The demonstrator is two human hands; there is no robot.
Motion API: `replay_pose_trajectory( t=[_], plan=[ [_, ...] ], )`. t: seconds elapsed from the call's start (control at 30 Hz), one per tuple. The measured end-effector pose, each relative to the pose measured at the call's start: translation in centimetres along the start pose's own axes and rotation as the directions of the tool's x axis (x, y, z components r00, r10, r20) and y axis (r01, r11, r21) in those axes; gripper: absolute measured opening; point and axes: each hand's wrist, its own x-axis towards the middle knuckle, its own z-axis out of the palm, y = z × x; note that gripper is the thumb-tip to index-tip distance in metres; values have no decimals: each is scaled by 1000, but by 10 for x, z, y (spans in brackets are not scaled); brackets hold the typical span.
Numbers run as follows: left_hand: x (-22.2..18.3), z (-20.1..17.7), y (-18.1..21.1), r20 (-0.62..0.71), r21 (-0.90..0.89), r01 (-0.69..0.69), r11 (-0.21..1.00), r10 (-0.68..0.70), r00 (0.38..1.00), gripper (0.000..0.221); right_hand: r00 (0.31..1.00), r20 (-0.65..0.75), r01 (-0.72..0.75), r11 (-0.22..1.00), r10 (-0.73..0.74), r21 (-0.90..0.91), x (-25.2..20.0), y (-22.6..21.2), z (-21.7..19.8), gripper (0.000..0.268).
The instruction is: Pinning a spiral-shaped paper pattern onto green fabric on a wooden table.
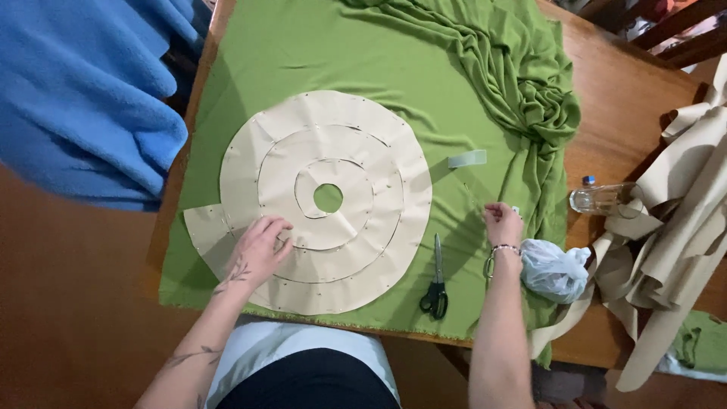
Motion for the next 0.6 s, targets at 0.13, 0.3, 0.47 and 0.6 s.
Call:
replay_pose_trajectory(
  t=[0.13,0.3,0.47,0.6],
  plan=[
    [23,12,5,1,-4,-113,994,113,994,22,988,-149,-4,970,41,243,-57,-43,2,11],
    [57,11,18,-2,62,-292,954,293,956,22,998,-44,-11,731,55,683,-126,-143,66,18],
    [103,55,3,27,217,-488,845,494,869,25,982,182,-172,659,55,732,-178,-265,64,14],
    [112,41,14,89,252,-592,765,591,802,36,966,224,-256,535,126,805,-178,-281,116,13]
  ],
)
